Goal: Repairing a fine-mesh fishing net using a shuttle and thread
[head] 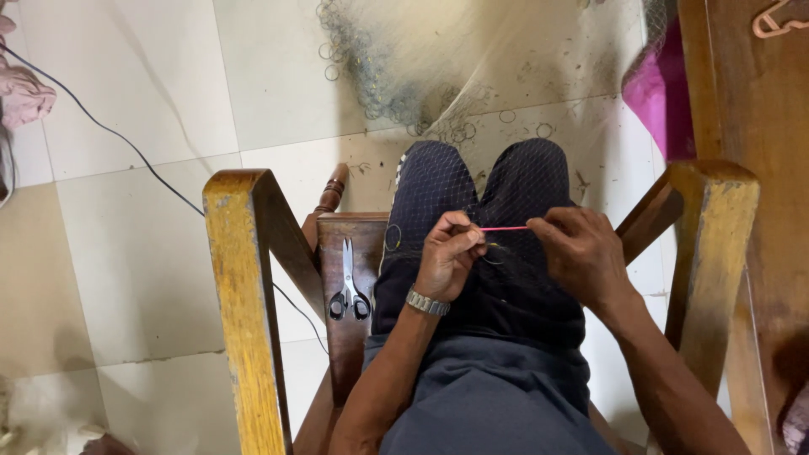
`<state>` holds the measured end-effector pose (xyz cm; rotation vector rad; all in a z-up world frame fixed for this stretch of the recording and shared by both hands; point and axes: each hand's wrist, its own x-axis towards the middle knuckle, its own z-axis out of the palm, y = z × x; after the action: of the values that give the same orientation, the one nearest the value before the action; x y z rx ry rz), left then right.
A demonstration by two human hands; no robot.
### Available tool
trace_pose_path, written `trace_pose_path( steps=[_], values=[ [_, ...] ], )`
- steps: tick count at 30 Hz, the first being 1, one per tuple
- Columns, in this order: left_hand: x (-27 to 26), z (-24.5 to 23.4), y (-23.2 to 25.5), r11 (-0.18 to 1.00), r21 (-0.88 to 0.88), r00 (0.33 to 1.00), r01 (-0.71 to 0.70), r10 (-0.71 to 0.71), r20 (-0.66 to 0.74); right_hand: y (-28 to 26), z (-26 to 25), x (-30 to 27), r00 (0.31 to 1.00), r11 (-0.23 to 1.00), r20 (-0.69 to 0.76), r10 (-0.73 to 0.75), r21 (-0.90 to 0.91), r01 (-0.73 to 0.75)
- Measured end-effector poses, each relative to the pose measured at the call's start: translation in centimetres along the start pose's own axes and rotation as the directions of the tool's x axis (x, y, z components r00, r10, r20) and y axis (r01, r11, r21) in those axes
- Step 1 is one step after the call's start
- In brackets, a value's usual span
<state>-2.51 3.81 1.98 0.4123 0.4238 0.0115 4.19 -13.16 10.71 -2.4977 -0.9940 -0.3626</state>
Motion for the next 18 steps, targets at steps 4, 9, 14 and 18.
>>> trace_pose_path(
  steps=[4, 9, 14, 18],
  values=[
    [0.2, 0.3, 0.3, 1.000, 0.012, 1.000, 0.005, -0.005, 0.010, -0.3, 0.2, -0.4, 1.000, 0.999, -0.008, 0.030, -0.044, -0.031],
    [0.4, -0.2, -0.1, 0.999, 0.016, 0.999, 0.029, -0.030, 0.019, -1.3, 0.4, -0.3, 0.997, 0.996, -0.017, 0.075, -0.048, -0.076],
    [0.6, 0.0, 0.2, 0.996, 0.036, 0.996, 0.084, -0.085, 0.018, -1.1, 1.9, -0.3, 0.994, 0.986, -0.088, 0.071, 0.157, -0.057],
    [1.0, -0.2, -0.4, 0.998, 0.030, 0.998, 0.063, -0.063, 0.009, -1.6, 3.2, -0.3, 0.991, 0.997, -0.129, 0.039, 0.069, -0.031]
  ],
)
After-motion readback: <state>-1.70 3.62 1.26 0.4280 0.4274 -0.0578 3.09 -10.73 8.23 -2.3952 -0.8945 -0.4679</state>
